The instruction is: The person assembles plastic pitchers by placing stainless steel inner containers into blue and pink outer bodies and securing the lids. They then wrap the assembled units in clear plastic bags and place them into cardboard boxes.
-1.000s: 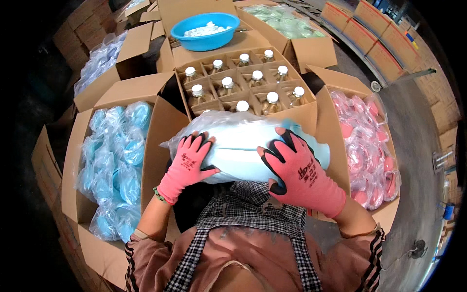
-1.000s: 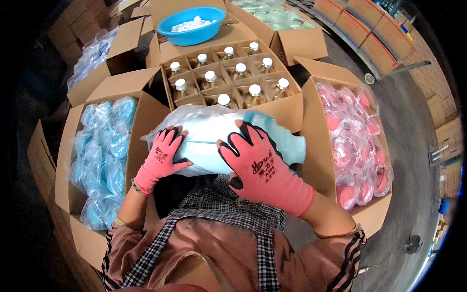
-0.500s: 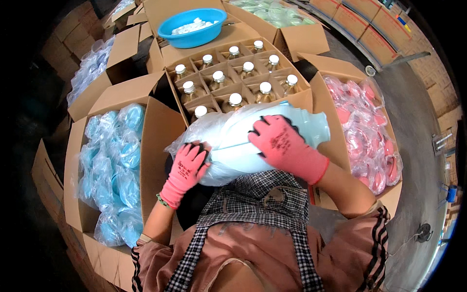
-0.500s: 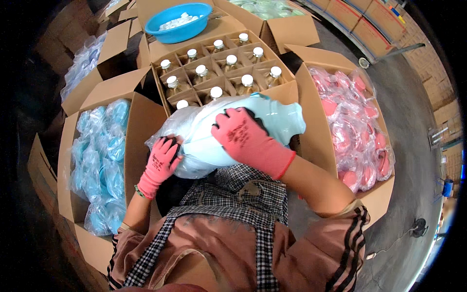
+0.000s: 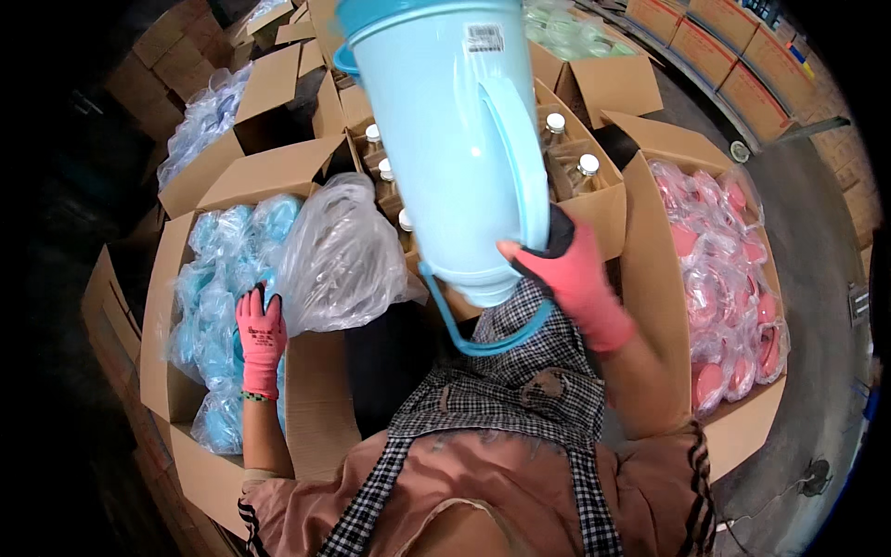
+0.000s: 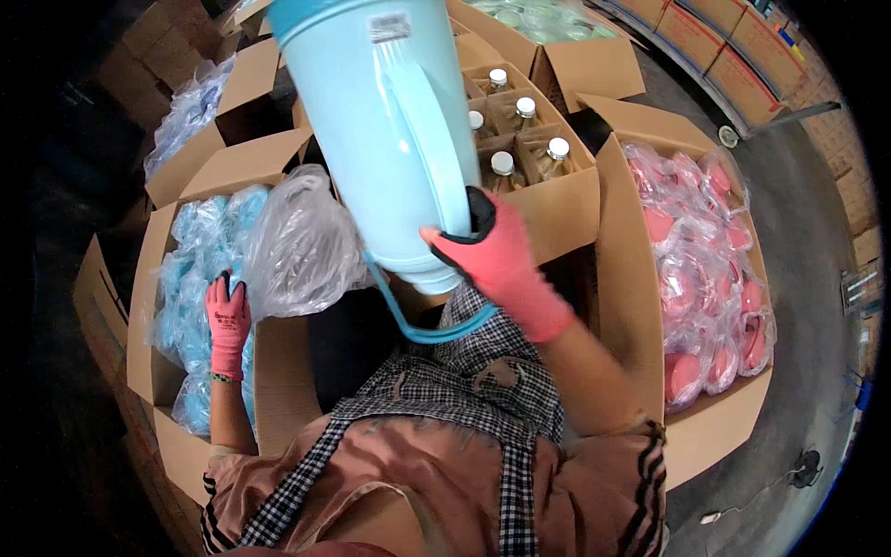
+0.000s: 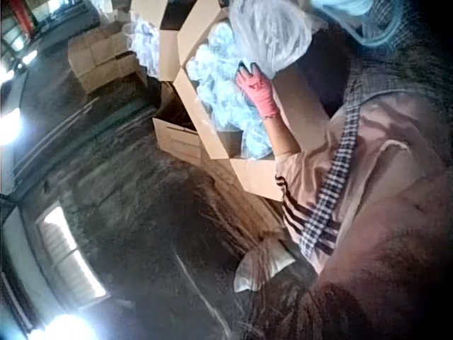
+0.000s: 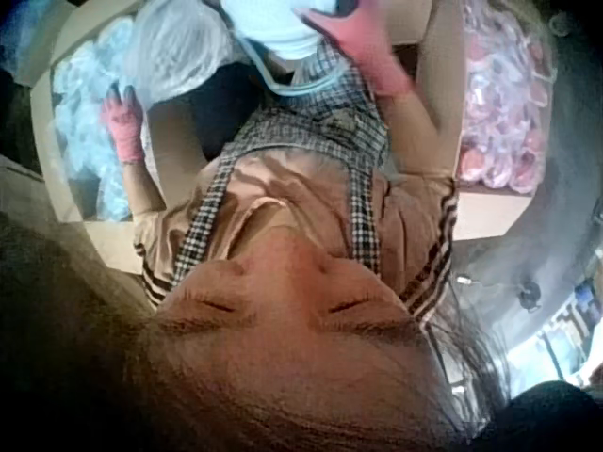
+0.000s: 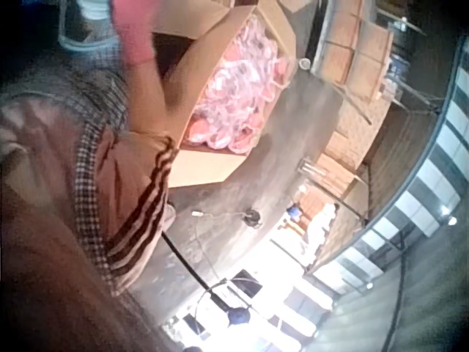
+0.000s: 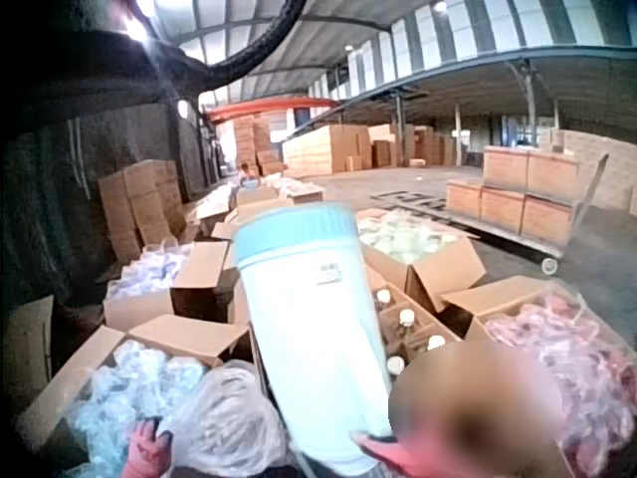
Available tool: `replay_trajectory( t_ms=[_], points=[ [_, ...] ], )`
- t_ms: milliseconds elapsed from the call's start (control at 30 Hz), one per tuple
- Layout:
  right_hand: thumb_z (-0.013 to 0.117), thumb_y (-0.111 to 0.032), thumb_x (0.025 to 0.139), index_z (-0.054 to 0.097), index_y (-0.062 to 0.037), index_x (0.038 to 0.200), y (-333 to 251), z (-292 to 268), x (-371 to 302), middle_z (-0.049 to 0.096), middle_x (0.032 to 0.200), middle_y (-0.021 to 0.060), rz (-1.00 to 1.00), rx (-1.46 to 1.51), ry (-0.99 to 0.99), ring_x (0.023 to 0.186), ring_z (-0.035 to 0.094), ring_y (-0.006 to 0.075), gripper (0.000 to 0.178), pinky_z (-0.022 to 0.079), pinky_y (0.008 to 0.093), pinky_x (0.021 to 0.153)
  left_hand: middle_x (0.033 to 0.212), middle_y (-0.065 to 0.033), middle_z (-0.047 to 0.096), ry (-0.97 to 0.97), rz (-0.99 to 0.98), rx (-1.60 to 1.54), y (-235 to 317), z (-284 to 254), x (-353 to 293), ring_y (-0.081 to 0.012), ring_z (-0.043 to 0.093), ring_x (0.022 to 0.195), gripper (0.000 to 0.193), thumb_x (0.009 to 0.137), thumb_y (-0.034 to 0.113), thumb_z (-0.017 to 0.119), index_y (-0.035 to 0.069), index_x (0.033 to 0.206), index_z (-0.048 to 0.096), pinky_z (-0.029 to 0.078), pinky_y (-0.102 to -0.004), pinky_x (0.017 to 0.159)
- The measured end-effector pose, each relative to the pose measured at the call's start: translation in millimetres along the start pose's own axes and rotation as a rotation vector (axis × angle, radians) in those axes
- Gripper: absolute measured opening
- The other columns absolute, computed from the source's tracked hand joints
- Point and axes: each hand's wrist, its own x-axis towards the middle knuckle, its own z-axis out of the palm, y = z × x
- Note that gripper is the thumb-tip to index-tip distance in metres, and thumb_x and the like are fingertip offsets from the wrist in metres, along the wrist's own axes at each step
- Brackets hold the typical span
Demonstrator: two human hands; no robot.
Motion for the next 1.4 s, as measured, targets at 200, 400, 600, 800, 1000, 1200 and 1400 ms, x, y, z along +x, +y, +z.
replay_trajectory(
  t_ms=[200, 400, 600, 800, 1000, 1200, 1400],
  points=[
    [0.074, -0.022, 0.063, 0.053, 0.0037, 0.094, 116, 80, -37, 0.054, 0.091, 0.0169, -0.032, -0.031, 0.176, 0.087, 0.053, 0.0277, 0.046, 0.043, 0.0360, 0.077, 0.108, -0.0188, 0.049, -0.138, 0.113, -0.194, 27, -9, -35, -0.0358, 0.046, 0.092, 0.014, 0.053, 0.009, 0.058, 0.003, 0.065, 0.053, 0.038, -0.0446, 0.078],
    [0.074, -0.026, 0.063, 0.056, 0.0003, 0.094, 141, 82, -87, 0.058, 0.089, 0.0167, 0.133, -0.001, -0.189, 0.083, 0.056, 0.0280, 0.044, 0.044, 0.0360, 0.075, 0.105, -0.0139, 0.053, -1.092, -0.119, -0.816, 62, 49, -85, -0.0279, 0.048, 0.097, 0.027, 0.070, 0.021, 0.058, 0.006, 0.092, 0.059, 0.036, -0.0357, 0.088],
    [0.067, -0.030, 0.070, 0.058, -0.0002, 0.090, 160, 78, -91, 0.059, 0.088, 0.0179, 0.067, -0.172, -0.319, 0.084, 0.056, 0.0327, 0.037, 0.045, 0.0375, 0.074, 0.099, -0.0068, 0.056, -0.753, -0.498, -1.213, 29, 104, -92, -0.0180, 0.051, 0.089, 0.039, 0.079, 0.025, 0.056, 0.004, 0.112, 0.051, 0.042, -0.0313, 0.079],
    [0.066, -0.031, 0.071, 0.059, 0.0010, 0.090, 175, 75, -107, 0.060, 0.086, 0.0186, 0.320, -0.153, -0.444, 0.081, 0.058, 0.0315, 0.038, 0.046, 0.0360, 0.072, 0.087, -0.0117, 0.056, -0.470, -0.923, -1.042, 28, -10, -18, -0.0211, 0.053, 0.076, 0.035, 0.078, 0.019, 0.060, -0.001, 0.104, 0.050, 0.044, -0.0326, 0.066],
    [0.064, -0.031, 0.072, 0.061, -0.0022, 0.088, 155, 88, -102, 0.061, 0.085, 0.0173, 0.135, -0.404, -0.613, 0.080, 0.058, 0.0313, 0.033, 0.046, 0.0361, 0.071, 0.106, -0.0126, 0.053, -0.632, -0.874, -1.332, 49, 100, -116, -0.0242, 0.050, 0.096, 0.033, 0.087, 0.016, 0.043, 0.001, 0.117, 0.044, 0.041, -0.0339, 0.084],
    [0.059, -0.040, 0.073, 0.060, 0.0015, 0.084, 165, 88, -96, 0.060, 0.082, 0.0193, 0.148, -0.390, -0.649, 0.077, 0.057, 0.0334, 0.043, 0.046, 0.0390, 0.070, 0.105, -0.0058, 0.056, -0.742, -0.977, -1.922, 76, 112, -131, -0.0144, 0.052, 0.093, 0.038, 0.086, 0.025, 0.051, 0.002, 0.117, 0.048, 0.042, -0.0277, 0.081],
    [0.061, -0.030, 0.073, 0.059, 0.0003, 0.088, 162, 83, -93, 0.060, 0.083, 0.0196, 0.156, -0.313, -0.618, 0.079, 0.058, 0.0335, 0.034, 0.046, 0.0400, 0.070, 0.103, -0.0082, 0.058, -0.738, -0.917, -1.174, 42, -23, -93, -0.0147, 0.054, 0.089, 0.045, 0.086, 0.030, 0.050, -0.001, 0.119, 0.045, 0.040, -0.0272, 0.083]
  ],
)
